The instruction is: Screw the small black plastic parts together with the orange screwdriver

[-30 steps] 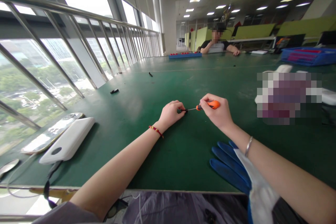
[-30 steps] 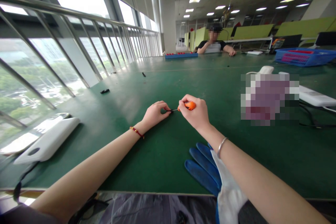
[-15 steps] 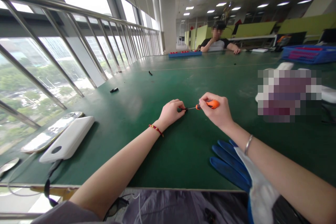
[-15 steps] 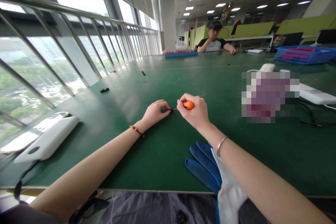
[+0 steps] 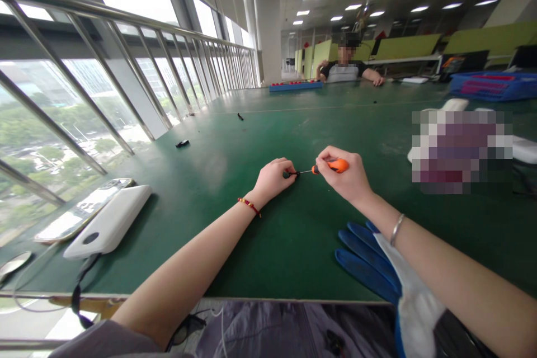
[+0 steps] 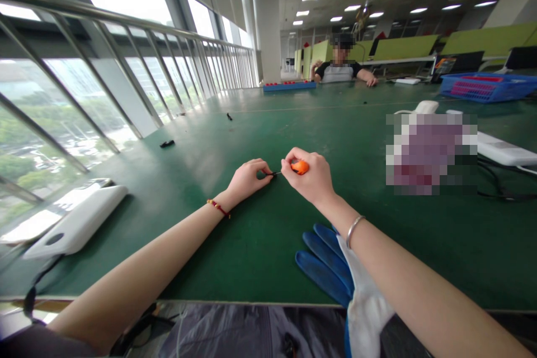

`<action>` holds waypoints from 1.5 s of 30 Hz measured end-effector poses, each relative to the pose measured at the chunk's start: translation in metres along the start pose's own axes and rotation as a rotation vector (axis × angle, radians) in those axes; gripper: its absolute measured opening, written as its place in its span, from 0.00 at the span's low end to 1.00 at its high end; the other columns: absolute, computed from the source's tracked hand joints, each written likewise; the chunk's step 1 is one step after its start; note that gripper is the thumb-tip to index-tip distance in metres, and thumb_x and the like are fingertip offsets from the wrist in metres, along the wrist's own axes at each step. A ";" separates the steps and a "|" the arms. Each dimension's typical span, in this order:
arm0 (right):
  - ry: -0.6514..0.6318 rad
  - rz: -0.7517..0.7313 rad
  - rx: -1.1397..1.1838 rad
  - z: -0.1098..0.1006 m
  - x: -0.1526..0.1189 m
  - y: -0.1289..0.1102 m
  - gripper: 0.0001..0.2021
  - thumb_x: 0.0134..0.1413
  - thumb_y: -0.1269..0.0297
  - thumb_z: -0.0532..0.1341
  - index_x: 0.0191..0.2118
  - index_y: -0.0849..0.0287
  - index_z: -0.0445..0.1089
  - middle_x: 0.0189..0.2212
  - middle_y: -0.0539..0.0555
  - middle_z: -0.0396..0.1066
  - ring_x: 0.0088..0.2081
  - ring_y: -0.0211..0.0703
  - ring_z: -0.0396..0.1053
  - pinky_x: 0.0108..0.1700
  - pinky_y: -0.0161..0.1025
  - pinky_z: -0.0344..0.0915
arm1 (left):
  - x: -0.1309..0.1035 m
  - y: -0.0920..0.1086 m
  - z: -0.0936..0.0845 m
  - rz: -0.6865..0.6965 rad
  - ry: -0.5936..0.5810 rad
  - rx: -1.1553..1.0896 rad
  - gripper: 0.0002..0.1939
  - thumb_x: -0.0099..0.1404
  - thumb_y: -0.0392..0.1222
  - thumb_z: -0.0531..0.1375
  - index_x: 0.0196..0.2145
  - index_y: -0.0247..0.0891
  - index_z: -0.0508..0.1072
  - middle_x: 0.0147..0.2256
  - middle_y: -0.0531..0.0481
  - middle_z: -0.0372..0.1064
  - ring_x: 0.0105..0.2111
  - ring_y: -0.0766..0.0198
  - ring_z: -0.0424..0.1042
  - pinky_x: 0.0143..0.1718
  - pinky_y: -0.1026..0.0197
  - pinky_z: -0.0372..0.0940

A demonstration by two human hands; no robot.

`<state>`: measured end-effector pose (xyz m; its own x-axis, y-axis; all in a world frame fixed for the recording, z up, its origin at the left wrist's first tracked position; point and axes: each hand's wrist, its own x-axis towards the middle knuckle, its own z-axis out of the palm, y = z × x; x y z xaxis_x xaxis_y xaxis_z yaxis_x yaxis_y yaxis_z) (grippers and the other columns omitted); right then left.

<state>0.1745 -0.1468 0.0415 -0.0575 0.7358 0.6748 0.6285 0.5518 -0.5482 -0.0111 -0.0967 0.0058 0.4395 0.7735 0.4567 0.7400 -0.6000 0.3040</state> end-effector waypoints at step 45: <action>0.032 -0.045 -0.061 0.000 -0.001 -0.005 0.08 0.50 0.56 0.59 0.30 0.55 0.68 0.16 0.47 0.63 0.22 0.40 0.62 0.35 0.39 0.60 | 0.000 0.002 0.000 0.002 0.002 -0.005 0.04 0.58 0.37 0.56 0.29 0.39 0.71 0.33 0.51 0.71 0.37 0.61 0.70 0.38 0.60 0.64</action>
<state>0.1715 -0.1503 0.0442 -0.0627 0.6972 0.7141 0.6719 0.5585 -0.4863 -0.0095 -0.0975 0.0061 0.4398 0.7718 0.4593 0.7366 -0.6025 0.3072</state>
